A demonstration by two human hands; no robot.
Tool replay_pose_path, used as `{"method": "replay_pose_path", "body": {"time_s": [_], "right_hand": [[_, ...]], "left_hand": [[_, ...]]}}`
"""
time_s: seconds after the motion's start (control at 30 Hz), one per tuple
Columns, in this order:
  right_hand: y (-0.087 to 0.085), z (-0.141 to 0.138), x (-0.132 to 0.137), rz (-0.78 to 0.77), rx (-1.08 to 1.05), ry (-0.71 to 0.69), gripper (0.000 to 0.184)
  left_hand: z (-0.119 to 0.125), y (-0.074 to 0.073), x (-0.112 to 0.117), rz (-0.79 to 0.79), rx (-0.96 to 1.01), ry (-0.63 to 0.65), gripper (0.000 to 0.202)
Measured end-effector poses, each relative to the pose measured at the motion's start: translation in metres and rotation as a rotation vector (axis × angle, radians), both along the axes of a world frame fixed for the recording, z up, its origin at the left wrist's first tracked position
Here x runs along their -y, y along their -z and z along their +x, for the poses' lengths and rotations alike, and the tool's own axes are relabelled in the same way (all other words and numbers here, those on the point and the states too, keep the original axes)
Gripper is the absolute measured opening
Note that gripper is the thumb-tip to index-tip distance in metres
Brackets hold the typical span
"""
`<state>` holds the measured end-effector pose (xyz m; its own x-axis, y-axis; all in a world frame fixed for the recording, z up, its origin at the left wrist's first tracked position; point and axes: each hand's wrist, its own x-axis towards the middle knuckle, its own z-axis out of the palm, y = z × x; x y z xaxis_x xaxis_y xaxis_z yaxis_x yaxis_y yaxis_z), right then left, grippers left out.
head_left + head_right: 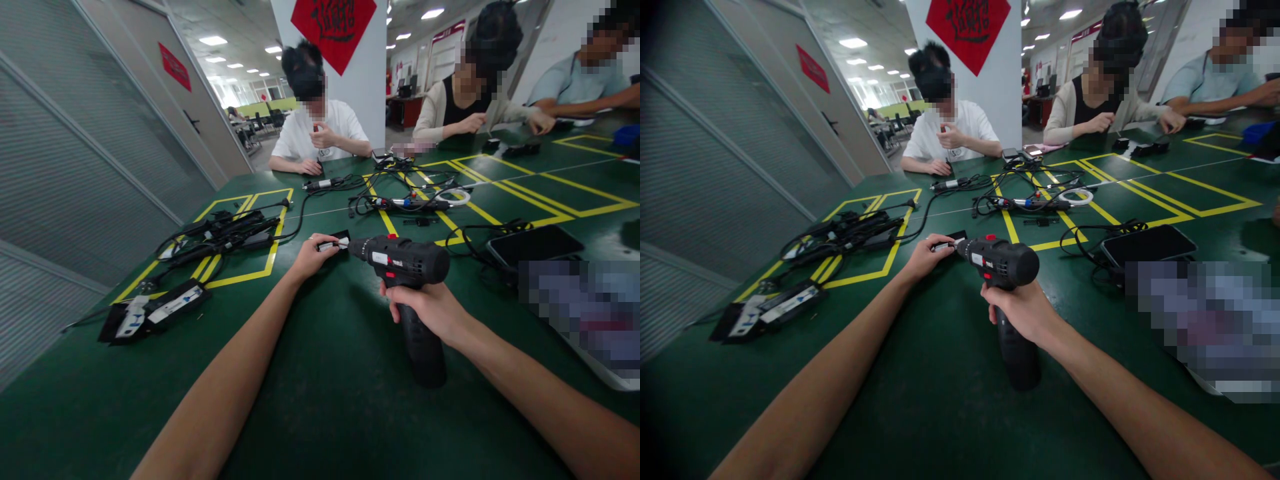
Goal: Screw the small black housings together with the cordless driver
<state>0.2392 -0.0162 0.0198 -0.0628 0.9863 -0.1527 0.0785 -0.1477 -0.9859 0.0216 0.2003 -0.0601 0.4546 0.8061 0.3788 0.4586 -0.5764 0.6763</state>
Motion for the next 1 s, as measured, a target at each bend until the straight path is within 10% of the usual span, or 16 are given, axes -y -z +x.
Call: {"method": "replay_pose_path", "body": {"time_s": [1.0], "right_hand": [[0.0042, 0.0025, -0.0012, 0.033, 0.002, -0.007, 0.008]], "left_hand": [[0.0008, -0.0048, 0.0053, -0.028, -0.021, -0.003, 0.034]]}}
